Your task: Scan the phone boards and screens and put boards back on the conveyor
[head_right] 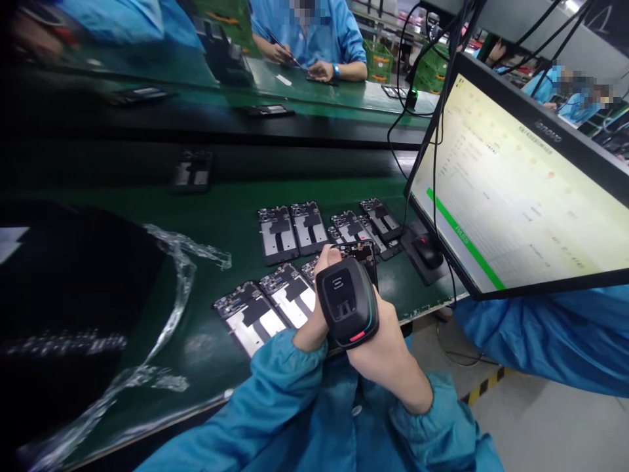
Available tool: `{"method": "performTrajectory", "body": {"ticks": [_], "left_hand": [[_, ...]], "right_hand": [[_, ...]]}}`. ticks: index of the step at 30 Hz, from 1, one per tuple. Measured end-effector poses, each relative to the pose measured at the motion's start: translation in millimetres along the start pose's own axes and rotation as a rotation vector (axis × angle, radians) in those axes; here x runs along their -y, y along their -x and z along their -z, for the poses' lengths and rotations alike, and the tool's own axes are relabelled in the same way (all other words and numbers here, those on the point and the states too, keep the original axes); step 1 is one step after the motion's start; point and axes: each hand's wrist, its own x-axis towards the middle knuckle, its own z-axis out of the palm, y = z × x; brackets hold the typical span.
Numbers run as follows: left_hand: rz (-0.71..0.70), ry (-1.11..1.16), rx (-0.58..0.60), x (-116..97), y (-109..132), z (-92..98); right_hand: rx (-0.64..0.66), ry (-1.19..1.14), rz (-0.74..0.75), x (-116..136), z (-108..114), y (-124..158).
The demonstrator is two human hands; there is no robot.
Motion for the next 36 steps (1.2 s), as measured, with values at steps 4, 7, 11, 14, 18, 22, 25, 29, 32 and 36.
{"method": "performTrajectory", "body": {"ticks": [4,7,11,14,18,22,25,29,32,36], "left_hand": [[0.01,0.031,0.022,1.3,-2.6,1.0],[0.013,0.096,0.032,2.8,-5.3,2.0],[-0.023,0.116,-0.023,-2.6,-5.4,3.2],[-0.064,0.081,-0.06,-8.4,-3.7,3.8],[-0.09,0.033,-0.061,-11.5,-2.3,4.1],[-0.137,0.01,-0.056,-11.8,-2.7,3.2],[-0.17,-0.018,-0.076,-14.0,-3.8,1.6],[-0.185,-0.154,-0.125,-17.6,-6.3,-2.2],[-0.176,-0.258,-0.163,-17.4,-8.5,-6.0],[-0.173,-0.288,-0.19,-15.5,-10.1,-9.7]], "right_hand": [[-0.011,0.0,-0.044,-1.9,0.3,0.4],[-0.032,0.014,-0.085,-5.7,5.1,4.3],[-0.067,0.049,-0.126,-7.7,11.5,8.9],[-0.083,0.074,-0.118,-5.2,13.4,10.2],[-0.057,0.067,-0.127,2.3,14.8,8.3],[-0.025,0.027,-0.139,7.7,18.4,7.0],[-0.032,0.018,-0.148,8.6,21.9,9.2],[0.024,0.023,-0.073,11.5,21.9,12.6],[0.075,0.07,0.012,16.0,16.4,11.9],[0.068,0.133,0.053,21.4,9.2,8.4]]}}
